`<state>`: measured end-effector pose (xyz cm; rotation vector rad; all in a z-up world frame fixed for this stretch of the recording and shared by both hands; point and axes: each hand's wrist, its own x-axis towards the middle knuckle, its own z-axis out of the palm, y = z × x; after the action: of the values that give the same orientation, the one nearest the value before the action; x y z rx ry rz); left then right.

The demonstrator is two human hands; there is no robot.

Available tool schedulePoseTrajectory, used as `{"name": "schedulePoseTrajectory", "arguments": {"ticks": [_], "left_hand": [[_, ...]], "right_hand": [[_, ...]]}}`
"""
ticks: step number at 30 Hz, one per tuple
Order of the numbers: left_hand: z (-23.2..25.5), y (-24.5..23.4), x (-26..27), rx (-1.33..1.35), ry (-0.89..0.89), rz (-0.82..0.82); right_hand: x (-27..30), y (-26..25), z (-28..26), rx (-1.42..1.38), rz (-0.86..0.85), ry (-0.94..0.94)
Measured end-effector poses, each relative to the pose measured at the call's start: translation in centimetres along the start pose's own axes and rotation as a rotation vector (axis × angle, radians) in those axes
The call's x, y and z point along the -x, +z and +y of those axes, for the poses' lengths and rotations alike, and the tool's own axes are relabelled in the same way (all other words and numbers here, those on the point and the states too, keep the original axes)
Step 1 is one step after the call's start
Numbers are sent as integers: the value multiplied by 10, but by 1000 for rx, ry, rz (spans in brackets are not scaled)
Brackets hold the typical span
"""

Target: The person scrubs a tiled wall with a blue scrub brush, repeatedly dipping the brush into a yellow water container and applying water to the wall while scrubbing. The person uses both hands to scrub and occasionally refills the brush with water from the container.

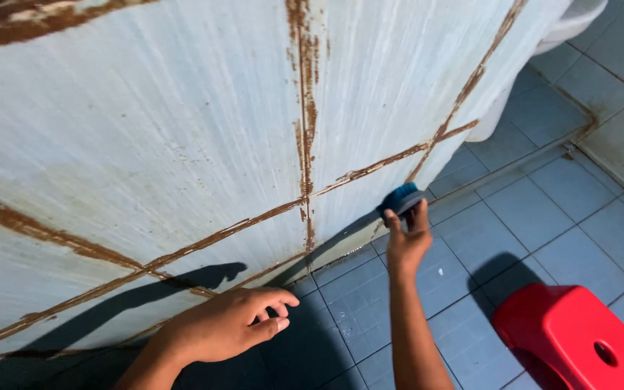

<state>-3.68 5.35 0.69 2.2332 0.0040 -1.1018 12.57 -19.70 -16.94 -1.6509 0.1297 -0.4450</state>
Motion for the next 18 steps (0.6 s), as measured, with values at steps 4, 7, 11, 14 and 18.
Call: {"name": "schedulePoseTrajectory", "arguments": {"ticks": [4,7,11,14,18], "left_hand": [[-13,-3,-2,-29,-4,61],[-17,-4,-10,-13,12,106],[-13,-1,-16,-29,71,113],[-8,1,-8,-32,15,85],[-21,-2,-6,-16,-50,77]], "right_hand": [[54,23,-1,-143,-64,-35],[116,53,36,-121,-74,-99],[114,51,50,8,-156,-145],[53,22,45,-124,-74,32],[2,8,54,-131,50,59]]}}
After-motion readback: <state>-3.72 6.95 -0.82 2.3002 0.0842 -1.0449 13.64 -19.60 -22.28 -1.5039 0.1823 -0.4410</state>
